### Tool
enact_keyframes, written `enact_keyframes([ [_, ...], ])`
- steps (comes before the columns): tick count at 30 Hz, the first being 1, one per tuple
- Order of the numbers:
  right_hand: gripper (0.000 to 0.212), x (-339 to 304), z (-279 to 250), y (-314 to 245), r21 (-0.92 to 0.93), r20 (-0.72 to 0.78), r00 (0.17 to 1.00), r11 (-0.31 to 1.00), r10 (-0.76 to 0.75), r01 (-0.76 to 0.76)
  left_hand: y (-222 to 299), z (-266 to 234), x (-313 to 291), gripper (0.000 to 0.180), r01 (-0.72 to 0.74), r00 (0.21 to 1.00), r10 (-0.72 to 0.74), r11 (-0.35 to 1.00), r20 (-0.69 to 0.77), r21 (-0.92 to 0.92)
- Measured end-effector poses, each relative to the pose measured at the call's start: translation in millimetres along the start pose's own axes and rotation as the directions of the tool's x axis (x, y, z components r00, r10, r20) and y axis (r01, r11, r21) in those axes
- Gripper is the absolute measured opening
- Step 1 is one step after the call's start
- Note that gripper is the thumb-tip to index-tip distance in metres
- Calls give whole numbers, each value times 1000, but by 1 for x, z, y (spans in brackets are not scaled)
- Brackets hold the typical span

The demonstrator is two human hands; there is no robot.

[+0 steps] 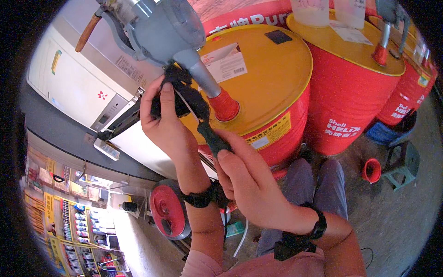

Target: The person cleans a manual pump mechanism attached to a large red and yellow barrel. They use a black cloth to wipe the metal pump handle and the top surface of the barrel, focusing on removing residue from the equipment.

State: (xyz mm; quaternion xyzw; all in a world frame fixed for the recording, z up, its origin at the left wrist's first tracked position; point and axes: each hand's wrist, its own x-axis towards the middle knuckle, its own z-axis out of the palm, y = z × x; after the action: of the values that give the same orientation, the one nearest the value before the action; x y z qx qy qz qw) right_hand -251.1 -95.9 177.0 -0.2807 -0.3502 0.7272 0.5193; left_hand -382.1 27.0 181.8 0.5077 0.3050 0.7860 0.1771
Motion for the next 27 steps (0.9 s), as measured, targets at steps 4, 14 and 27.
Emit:
enact_keyframes([
  [4, 39, 4, 2, 3, 36, -13, 996, 996, -83, 84, -4, 0, 4, 11, -28, 998, 23, 996, 61, 90],
  [14, 39, 21, 10, 4, 61, 11, 986, 984, -167, 166, -1, 7, 17, 8, -115, 992, 122, 962, -13, 247],
  [27, 32, 44, 27, -21, 112, 167, 980, 990, -107, 89, 12, 9, 20, 9, -3, 1000, -3, 969, 23, 248],
])
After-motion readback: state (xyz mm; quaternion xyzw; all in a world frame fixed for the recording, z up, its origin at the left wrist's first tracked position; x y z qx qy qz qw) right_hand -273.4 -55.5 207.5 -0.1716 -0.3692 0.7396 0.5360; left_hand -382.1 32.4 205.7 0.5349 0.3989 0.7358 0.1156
